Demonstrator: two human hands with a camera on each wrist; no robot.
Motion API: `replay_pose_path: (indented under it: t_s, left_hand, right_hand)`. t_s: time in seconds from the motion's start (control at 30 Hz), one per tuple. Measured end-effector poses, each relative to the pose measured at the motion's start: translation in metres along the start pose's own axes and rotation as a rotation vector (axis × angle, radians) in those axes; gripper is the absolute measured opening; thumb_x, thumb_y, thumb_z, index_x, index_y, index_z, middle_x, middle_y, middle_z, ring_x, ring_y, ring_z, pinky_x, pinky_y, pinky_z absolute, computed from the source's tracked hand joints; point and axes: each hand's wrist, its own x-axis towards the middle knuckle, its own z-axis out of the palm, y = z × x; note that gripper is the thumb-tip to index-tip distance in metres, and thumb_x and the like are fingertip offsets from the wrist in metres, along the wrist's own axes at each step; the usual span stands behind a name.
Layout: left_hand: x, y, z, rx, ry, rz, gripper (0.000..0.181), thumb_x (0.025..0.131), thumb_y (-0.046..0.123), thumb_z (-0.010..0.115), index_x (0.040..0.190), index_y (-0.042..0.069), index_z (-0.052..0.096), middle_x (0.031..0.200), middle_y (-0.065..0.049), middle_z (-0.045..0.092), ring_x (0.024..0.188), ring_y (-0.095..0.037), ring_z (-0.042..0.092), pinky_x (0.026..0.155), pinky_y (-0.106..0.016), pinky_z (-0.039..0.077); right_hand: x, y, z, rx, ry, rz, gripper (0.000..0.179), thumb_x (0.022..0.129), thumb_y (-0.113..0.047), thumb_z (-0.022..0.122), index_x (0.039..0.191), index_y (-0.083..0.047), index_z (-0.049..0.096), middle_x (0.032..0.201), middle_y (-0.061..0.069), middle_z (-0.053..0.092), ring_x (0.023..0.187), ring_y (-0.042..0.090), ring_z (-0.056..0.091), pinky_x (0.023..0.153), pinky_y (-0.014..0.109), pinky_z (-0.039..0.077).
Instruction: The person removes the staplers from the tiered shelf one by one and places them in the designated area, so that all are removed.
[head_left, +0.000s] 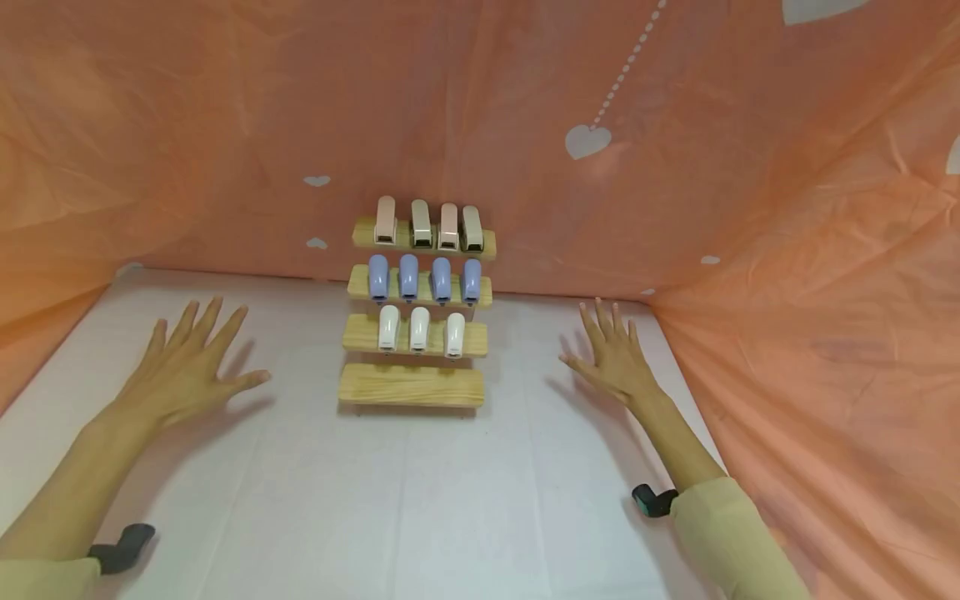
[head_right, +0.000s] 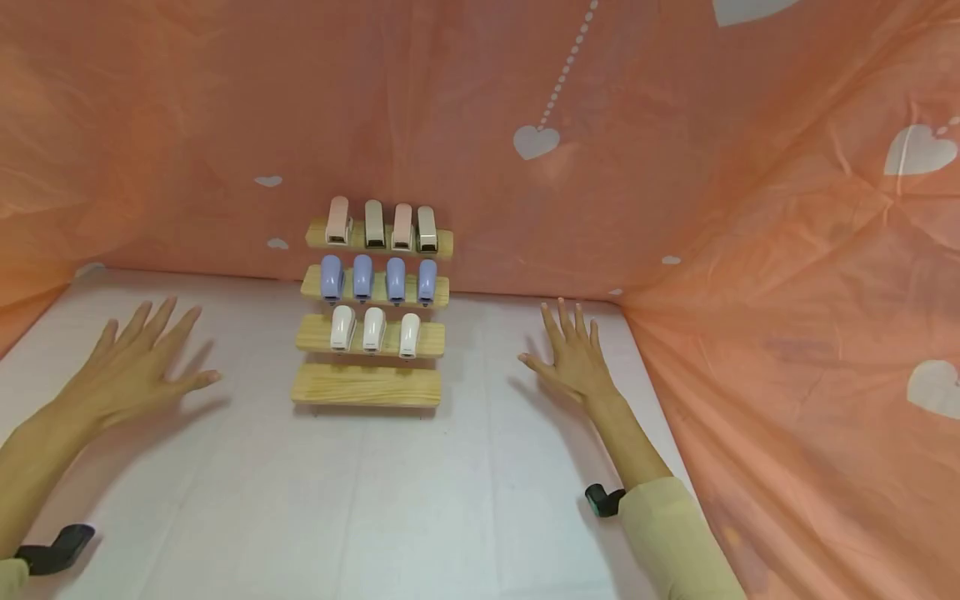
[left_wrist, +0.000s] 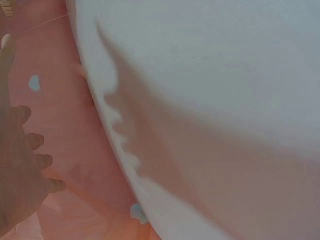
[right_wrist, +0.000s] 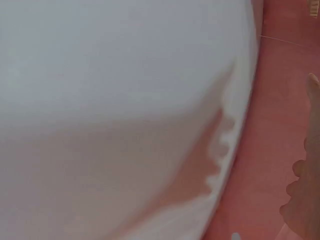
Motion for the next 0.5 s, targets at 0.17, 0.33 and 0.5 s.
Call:
replay_pose_path:
  t_s: [0.17,0.33,0.5]
  left_hand:
    - [0.008,0.007,-0.003,-0.011,0.011,0.022,0.103,0.089,0.064,0.061,0.159,0.007,0.012,0.162,-0.027,0.003,0.146,-0.051,-0.001,0.114,-0.067,-0.011]
    - [0.018,0.010,-0.002,-0.046,0.058,0.090,0.102,0.086,0.058,0.068,0.159,0.007,0.018,0.162,-0.025,0.009,0.148,-0.047,0.005,0.117,-0.066,0.000]
    - [0.021,0.019,-0.003,-0.112,0.113,0.155,0.100,0.088,0.061,0.064,0.160,0.010,0.017,0.162,-0.023,0.013,0.148,-0.044,0.008,0.120,-0.060,0.003]
  right_hand:
    - [0.010,-0.005,-0.012,0.019,0.026,-0.026,0.092,0.093,-0.061,0.055,0.160,-0.013,0.014,0.164,0.020,0.011,0.148,0.046,0.007,0.118,0.064,0.004]
    - [0.023,-0.014,-0.023,0.034,0.041,-0.071,0.092,0.094,-0.062,0.053,0.160,-0.013,0.013,0.164,0.018,0.009,0.149,0.043,0.005,0.120,0.060,0.004]
    - [0.034,-0.021,-0.031,0.056,0.052,-0.115,0.092,0.094,-0.061,0.054,0.161,-0.013,0.013,0.165,0.016,0.009,0.150,0.040,0.006,0.119,0.062,0.009]
